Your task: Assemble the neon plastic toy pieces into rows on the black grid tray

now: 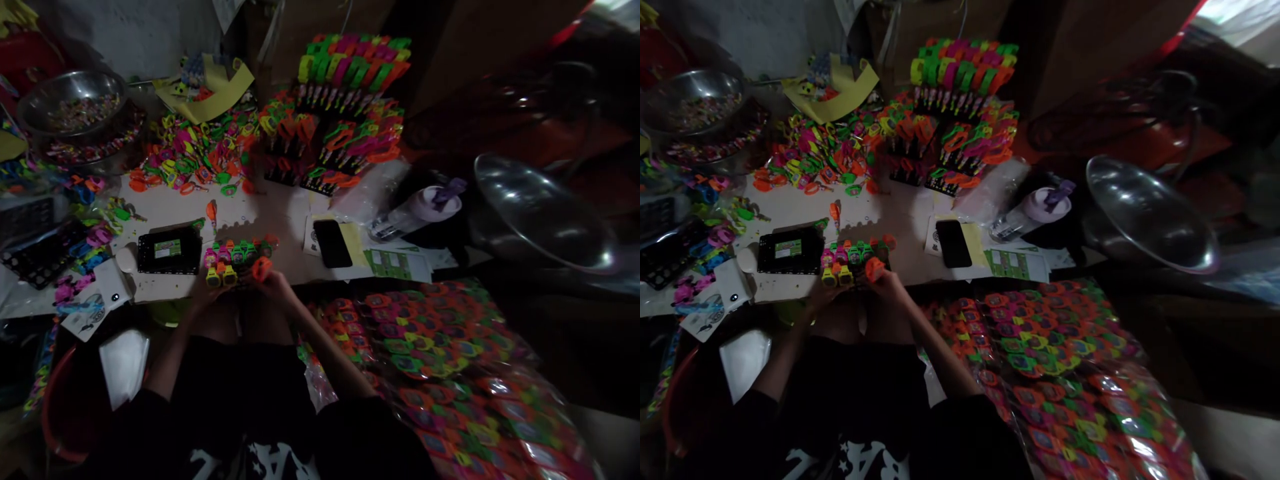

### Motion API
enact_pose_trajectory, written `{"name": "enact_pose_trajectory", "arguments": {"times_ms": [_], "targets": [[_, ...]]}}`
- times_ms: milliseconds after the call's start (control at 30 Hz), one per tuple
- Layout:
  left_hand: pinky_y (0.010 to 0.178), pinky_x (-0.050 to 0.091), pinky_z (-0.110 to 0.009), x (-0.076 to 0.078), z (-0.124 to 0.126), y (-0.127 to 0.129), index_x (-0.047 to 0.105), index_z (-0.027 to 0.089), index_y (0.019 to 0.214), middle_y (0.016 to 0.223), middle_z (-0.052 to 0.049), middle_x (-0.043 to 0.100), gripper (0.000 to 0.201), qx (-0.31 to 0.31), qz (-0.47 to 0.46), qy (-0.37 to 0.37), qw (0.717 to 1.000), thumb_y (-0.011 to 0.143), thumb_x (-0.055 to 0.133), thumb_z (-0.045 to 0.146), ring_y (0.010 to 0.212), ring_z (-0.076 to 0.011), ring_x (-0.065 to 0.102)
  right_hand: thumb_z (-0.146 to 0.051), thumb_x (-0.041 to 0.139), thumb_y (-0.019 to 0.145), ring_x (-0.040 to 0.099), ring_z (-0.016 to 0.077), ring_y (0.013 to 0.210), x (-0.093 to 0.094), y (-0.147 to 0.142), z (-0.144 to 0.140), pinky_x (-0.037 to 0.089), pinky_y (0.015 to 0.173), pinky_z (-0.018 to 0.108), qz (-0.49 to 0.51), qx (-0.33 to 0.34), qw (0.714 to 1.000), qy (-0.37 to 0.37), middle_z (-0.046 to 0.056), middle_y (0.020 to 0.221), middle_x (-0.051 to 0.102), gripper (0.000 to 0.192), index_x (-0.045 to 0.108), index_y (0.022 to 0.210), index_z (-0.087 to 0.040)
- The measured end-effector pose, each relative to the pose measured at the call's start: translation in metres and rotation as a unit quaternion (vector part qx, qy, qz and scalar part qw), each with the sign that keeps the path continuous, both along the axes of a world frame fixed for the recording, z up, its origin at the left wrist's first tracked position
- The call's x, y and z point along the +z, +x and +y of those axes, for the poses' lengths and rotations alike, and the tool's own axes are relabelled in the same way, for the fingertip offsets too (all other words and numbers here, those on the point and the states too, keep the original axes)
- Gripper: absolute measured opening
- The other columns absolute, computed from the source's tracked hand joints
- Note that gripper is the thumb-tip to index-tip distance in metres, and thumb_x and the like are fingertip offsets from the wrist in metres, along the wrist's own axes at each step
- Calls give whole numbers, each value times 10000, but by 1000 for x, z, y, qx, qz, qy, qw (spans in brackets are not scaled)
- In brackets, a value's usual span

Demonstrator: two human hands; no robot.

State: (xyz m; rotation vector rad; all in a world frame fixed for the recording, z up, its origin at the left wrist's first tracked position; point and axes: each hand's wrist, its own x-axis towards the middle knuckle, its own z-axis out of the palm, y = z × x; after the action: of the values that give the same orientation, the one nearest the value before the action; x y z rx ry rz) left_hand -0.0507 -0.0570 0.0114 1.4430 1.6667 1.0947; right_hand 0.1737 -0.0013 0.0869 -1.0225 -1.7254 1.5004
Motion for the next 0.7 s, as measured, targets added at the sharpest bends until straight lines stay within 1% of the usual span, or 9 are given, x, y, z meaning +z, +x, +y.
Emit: {"name": "enact_pose_trajectory", "arguments": {"times_ms": [67, 133, 167, 233, 333, 433, 600, 700], "targets": [[857, 577, -442, 3, 0, -3, 648, 166, 1080, 1061, -112, 709, 497, -17, -29, -11, 999, 689, 772, 446, 952, -226, 684, -483, 652, 747, 613, 142, 739, -26, -15, 2, 516, 712, 231, -49, -17, 999, 12, 53, 763, 673, 358, 653, 742, -125], [919, 552, -437, 5, 0, -6, 622, 152, 1123, 1115, -126, 692, 585, -16, -65, -18, 998, 659, 791, 464, 1016, -234, 666, -420, 633, 762, 590, 126, 696, -47, -26, 7, 486, 663, 204, -87, -31, 995, 20, 38, 713, 655, 304, 640, 710, -121], [938, 543, -435, 6, 1, -7, 611, 146, 1137, 1137, -132, 684, 621, -14, -88, -21, 996, 641, 803, 467, 1034, -239, 660, -393, 620, 773, 582, 119, 685, -54, -29, 9, 475, 651, 195, -99, -34, 994, 24, 33, 703, 650, 283, 636, 703, -120], [957, 533, -436, 8, 1, -7, 599, 138, 1158, 1168, -136, 671, 658, -21, -125, -30, 991, 628, 812, 464, 1050, -248, 655, -351, 602, 787, 574, 113, 681, -62, -32, 11, 462, 646, 184, -109, -41, 993, 33, 27, 708, 652, 248, 638, 716, -115], [978, 519, -445, 10, 2, -6, 619, 132, 1129, 1163, -139, 672, 629, -25, -123, -45, 991, 627, 811, 460, 1055, -258, 654, -279, 594, 788, 579, 113, 700, -63, -33, 10, 453, 654, 174, -113, -34, 992, 39, 24, 737, 667, 180, 646, 753, -110], [975, 521, -452, 10, 2, -6, 633, 144, 1100, 1157, -136, 674, 604, -1, -108, -49, 993, 615, 817, 453, 1049, -261, 657, -207, 572, 791, 598, 121, 726, -57, -33, 7, 452, 669, 170, -122, -11, 991, 47, 33, 770, 685, 124, 653, 756, -119], [971, 522, -471, 10, 4, -7, 615, 132, 1126, 1191, -150, 663, 636, -14, -133, -78, 988, 609, 817, 443, 1070, -269, 651, -135, 540, 822, 639, 148, 839, -43, -39, 5, 466, 770, 193, -132, 12, 987, 86, 85, 954, 710, 148, 684, 854, -121], [979, 515, -474, 10, 5, -8, 608, 135, 1124, 1199, -155, 656, 639, -15, -148, -89, 985, 602, 816, 439, 1078, -269, 647, -109, 538, 826, 647, 161, 876, -37, -42, 5, 471, 801, 207, -146, 15, 984, 96, 98, 997, 709, 176, 692, 910, -125]]}}
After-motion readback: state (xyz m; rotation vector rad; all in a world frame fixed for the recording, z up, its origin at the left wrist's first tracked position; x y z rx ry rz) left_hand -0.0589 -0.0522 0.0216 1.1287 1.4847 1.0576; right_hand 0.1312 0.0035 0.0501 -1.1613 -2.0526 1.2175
